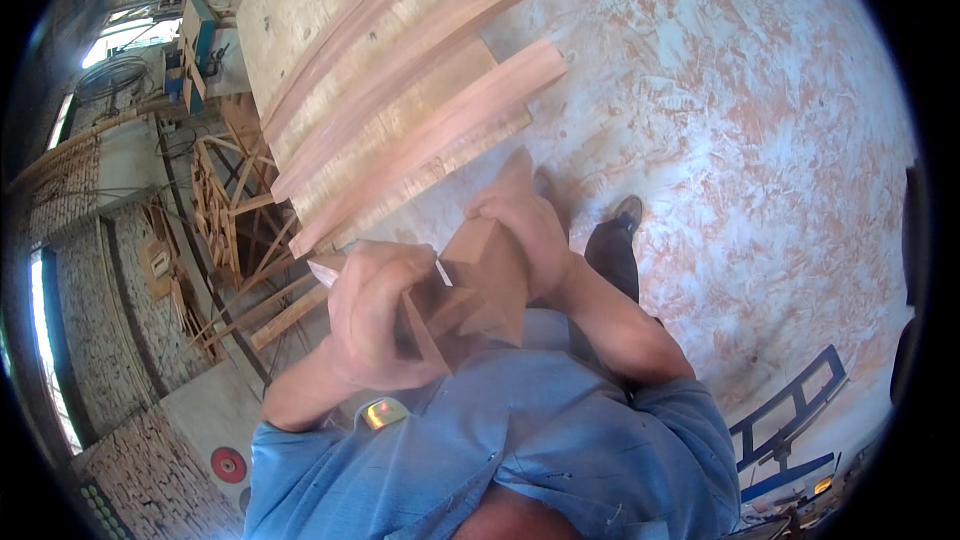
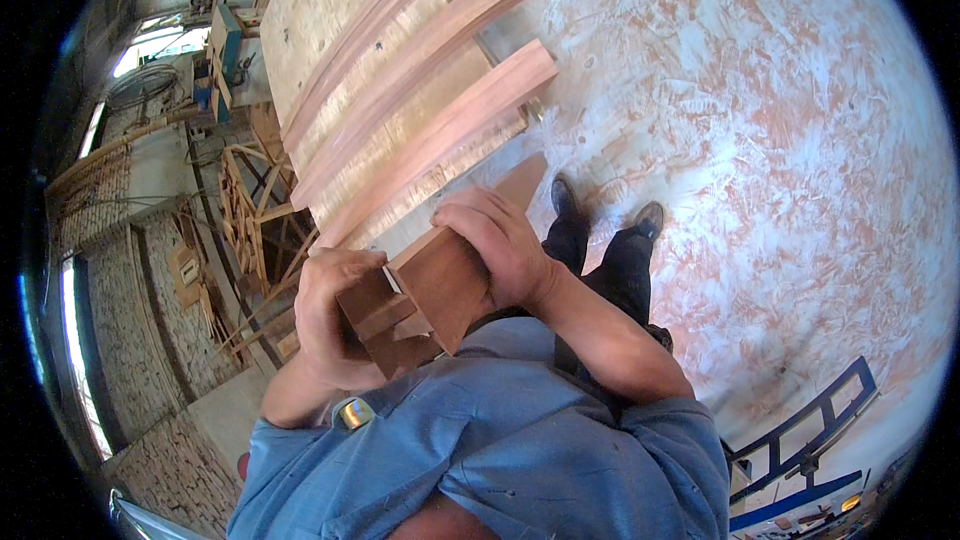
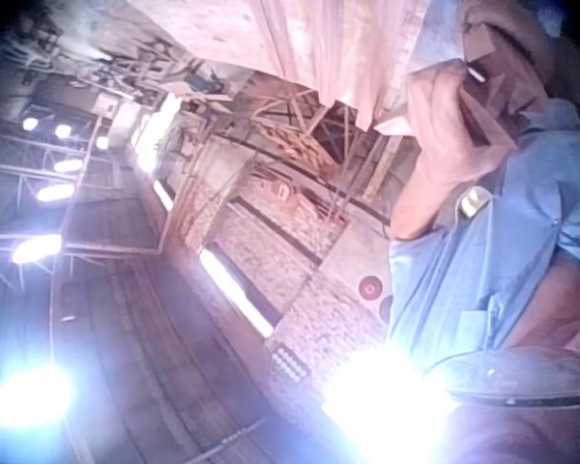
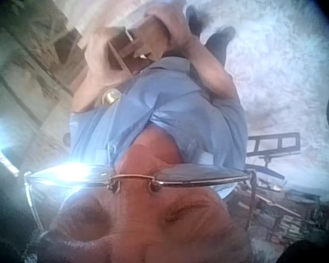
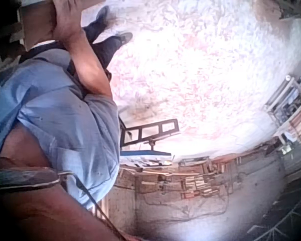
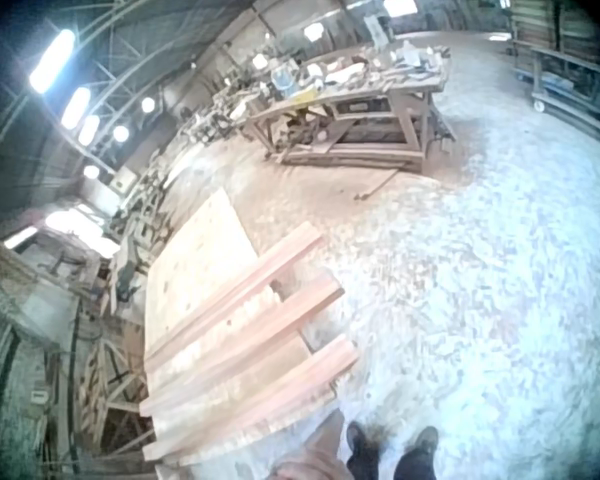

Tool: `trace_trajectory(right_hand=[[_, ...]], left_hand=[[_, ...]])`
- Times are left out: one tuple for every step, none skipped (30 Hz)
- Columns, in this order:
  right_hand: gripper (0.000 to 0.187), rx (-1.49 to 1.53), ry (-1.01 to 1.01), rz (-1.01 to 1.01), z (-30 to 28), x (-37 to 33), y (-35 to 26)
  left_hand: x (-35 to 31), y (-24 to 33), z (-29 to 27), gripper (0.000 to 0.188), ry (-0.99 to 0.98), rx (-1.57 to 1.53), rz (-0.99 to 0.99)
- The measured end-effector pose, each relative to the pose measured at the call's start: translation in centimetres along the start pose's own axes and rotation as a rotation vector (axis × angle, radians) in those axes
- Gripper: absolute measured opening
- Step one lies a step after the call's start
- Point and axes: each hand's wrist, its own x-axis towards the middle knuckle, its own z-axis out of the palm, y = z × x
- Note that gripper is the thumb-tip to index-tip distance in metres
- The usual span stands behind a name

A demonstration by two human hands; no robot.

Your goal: The person selects wooden planks, measures them with a ruler, and cuts them using a miter saw. After cutting, the person inspects the pieces and stacks them on the floor.

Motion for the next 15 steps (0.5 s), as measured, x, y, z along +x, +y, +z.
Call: trace_trajectory(right_hand=[[0.082, 0.012, 0.007, -0.004, 0.2, -0.2, 0.1], [0.082, 0.013, 0.009, -0.002, 0.3, -0.3, 0.2], [0.081, 0.015, 0.011, 0.0, 0.4, -0.5, 0.2], [0.081, 0.016, 0.014, 0.002, 0.5, -0.6, 0.3], [0.081, 0.004, 0.018, -0.006, 0.7, -0.8, 0.4], [0.08, -0.008, 0.022, -0.013, 0.8, -0.9, 0.5], [0.08, -0.02, 0.024, -0.021, 0.9, -1.0, 0.7], [0.079, -0.013, 0.019, -0.032, 0.9, -0.9, 0.7], [0.079, -0.007, 0.014, -0.042, 0.9, -0.8, 0.6], [0.079, -0.003, 0.006, -0.049, 1.0, -0.8, 0.7], [0.079, 0.001, -0.002, -0.056, 1.0, -0.7, 0.8], [0.079, 0.003, -0.013, -0.06, 1.1, -0.7, 1.1], [0.079, 0.004, -0.025, -0.063, 1.2, -0.7, 1.2], [0.08, 0.006, -0.024, -0.055, 1.2, -0.7, 1.2], [0.08, 0.009, -0.023, -0.046, 1.2, -0.6, 1.2]], left_hand=[[0.0, 0.0, 0.0, 0.085, -0.007, -0.001, 0.002], [0.0, 0.0, 0.0, 0.085, -0.013, -0.003, 0.005], [-0.1, 0.0, 0.1, 0.085, -0.005, 0.0, 0.006], [-0.2, 0.0, 0.3, 0.084, 0.002, 0.003, 0.009], [-0.3, 0.0, 0.4, 0.083, 0.01, 0.006, 0.012], [-0.3, 0.1, 0.5, 0.082, 0.019, 0.005, 0.009], [-0.3, 0.2, 0.6, 0.081, 0.029, 0.004, 0.006], [-0.3, 0.2, 0.6, 0.08, 0.039, 0.003, 0.003], [-0.3, 0.2, 0.5, 0.079, 0.029, 0.005, 0.006], [-0.3, 0.1, 0.4, 0.079, 0.018, 0.007, 0.011], [-0.4, 0.1, 0.3, 0.078, 0.007, 0.008, 0.015], [-0.4, 0.0, 0.3, 0.077, 0.02, 0.019, 0.02], [-0.4, -0.1, 0.4, 0.077, 0.034, 0.029, 0.025], [-0.5, -0.2, 0.4, 0.076, 0.049, 0.039, 0.03], [-0.5, -0.2, 0.4, 0.077, 0.043, 0.03, 0.024]])
